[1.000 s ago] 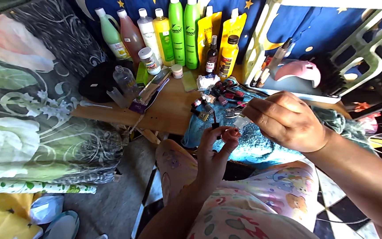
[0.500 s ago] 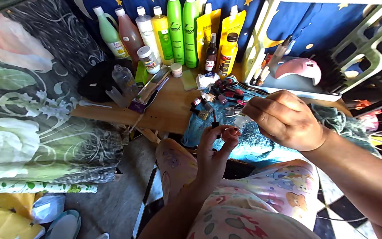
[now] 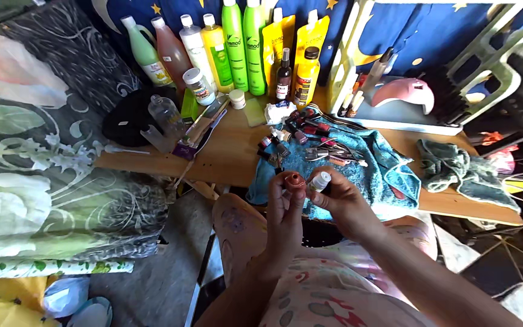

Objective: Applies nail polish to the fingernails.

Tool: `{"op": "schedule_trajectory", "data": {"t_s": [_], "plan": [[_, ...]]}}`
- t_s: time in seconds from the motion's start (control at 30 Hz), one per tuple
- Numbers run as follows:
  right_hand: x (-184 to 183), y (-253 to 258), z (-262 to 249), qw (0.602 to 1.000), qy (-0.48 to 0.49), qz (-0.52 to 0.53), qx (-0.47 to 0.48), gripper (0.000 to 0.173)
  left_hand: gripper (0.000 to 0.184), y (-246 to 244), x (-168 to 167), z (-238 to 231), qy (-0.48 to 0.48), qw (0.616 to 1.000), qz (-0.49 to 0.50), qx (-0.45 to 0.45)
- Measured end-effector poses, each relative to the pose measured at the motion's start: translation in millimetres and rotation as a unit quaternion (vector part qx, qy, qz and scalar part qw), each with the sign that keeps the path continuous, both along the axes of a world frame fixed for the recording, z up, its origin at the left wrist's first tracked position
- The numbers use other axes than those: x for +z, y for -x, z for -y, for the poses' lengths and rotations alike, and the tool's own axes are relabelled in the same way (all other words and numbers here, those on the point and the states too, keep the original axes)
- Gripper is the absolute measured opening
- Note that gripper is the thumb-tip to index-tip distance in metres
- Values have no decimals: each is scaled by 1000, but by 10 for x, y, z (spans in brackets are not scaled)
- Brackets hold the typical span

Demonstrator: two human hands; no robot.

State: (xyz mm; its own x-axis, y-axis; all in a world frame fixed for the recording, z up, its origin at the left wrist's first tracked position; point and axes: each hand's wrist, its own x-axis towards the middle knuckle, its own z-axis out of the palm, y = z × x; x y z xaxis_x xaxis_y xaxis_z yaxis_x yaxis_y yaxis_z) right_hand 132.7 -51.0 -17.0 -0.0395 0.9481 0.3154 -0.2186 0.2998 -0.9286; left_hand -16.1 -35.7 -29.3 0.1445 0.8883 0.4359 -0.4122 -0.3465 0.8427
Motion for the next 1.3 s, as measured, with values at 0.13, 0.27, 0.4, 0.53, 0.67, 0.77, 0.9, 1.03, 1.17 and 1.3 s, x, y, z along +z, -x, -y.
{"op": "schedule_trajectory", "data": {"t_s": [0.13, 0.27, 0.4, 0.53, 0.67, 0.77, 0.9, 1.03, 1.17, 1.3], "plan": [[-63, 99, 140, 997, 61, -43, 12, 36, 32, 1, -111, -12, 19, 1000, -11, -1], [-11, -35, 204, 994, 7, 91, -64, 52, 33, -14, -156, 14, 28, 999, -17, -11], [76, -93, 229, 902, -176, 347, -188, 38, 31, -75, -177, 10, 25, 999, -45, -14], [17, -17, 254, 784, -258, 509, -243, 23, 29, -153, -212, 62, 62, 995, -60, -44], [-57, -61, 294, 753, -293, 539, -239, 21, 29, -164, -231, 68, 100, 992, -55, -53], [-69, -104, 347, 769, -300, 531, -194, 25, 29, -148, -241, 53, 102, 992, -59, -48], [-20, -222, 410, 794, -312, 508, -117, 28, 28, -132, -225, 36, 101, 991, -83, -32], [38, -386, 414, 773, -315, 527, -157, 25, 28, -157, -218, 25, 97, 992, -72, -40], [148, -531, 350, 746, -335, 564, -120, 23, 31, -164, -215, -7, 73, 993, -83, -48], [229, -602, 283, 736, -363, 569, -59, 18, 28, -146, -177, -53, 85, 989, -110, -58]]}}
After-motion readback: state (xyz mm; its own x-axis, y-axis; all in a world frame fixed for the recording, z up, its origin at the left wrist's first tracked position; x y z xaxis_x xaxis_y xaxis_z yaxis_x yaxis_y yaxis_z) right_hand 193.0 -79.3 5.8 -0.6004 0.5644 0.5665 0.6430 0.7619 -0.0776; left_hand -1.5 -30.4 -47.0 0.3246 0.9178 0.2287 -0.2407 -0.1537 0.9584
